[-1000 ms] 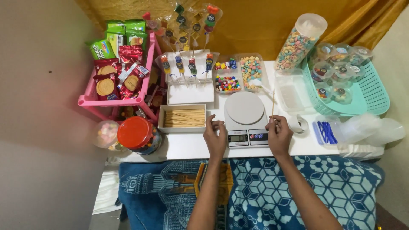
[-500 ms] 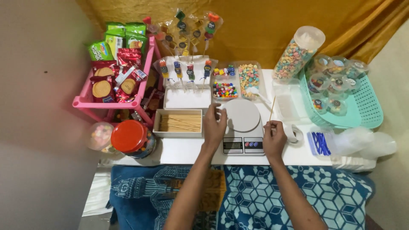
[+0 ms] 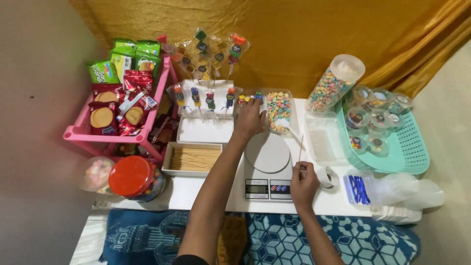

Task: Assembling candy skewers and weighing candies on a digital scale for packaging.

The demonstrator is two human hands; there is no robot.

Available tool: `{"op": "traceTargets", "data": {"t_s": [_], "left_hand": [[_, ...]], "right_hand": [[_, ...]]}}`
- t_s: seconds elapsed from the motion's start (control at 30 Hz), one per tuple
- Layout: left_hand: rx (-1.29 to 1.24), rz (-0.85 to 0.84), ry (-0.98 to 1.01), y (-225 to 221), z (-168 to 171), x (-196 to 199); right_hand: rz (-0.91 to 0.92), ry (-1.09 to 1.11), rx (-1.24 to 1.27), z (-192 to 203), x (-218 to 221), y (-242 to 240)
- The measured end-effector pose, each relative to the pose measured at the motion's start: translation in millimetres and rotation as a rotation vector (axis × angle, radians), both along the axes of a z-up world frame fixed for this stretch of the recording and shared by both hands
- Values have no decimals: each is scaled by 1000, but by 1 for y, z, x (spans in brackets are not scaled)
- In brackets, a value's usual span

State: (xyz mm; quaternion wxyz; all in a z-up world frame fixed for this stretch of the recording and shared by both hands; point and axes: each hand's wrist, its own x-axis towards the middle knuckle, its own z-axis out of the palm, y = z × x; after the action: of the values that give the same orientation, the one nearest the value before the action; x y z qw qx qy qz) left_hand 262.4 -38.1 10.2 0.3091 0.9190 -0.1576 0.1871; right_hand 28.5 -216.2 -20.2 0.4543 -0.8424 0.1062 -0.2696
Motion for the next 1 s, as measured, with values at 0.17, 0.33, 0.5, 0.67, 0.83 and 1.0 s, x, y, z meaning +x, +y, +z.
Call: {"op": "traceTargets", "data": {"t_s": [0.17, 0.33, 0.5, 0.67, 0.83, 1.0], "left_hand": [[105, 53, 216, -9, -2, 21], [138, -37, 353, -16, -19, 33], [22, -39, 429, -10, -10, 26], [76, -80, 244, -6, -28, 25], [94, -97, 72, -10, -28, 25], [99, -34, 197, -15, -49, 41]], "right_hand": [[-10, 9, -26, 1, -1, 3], [3, 0, 57, 19, -2, 9], [-10, 14, 19, 17, -1, 8], [5, 17, 34, 23, -1, 9], [3, 4, 20, 21, 0, 9], [0, 15, 54, 19, -1, 9]]}}
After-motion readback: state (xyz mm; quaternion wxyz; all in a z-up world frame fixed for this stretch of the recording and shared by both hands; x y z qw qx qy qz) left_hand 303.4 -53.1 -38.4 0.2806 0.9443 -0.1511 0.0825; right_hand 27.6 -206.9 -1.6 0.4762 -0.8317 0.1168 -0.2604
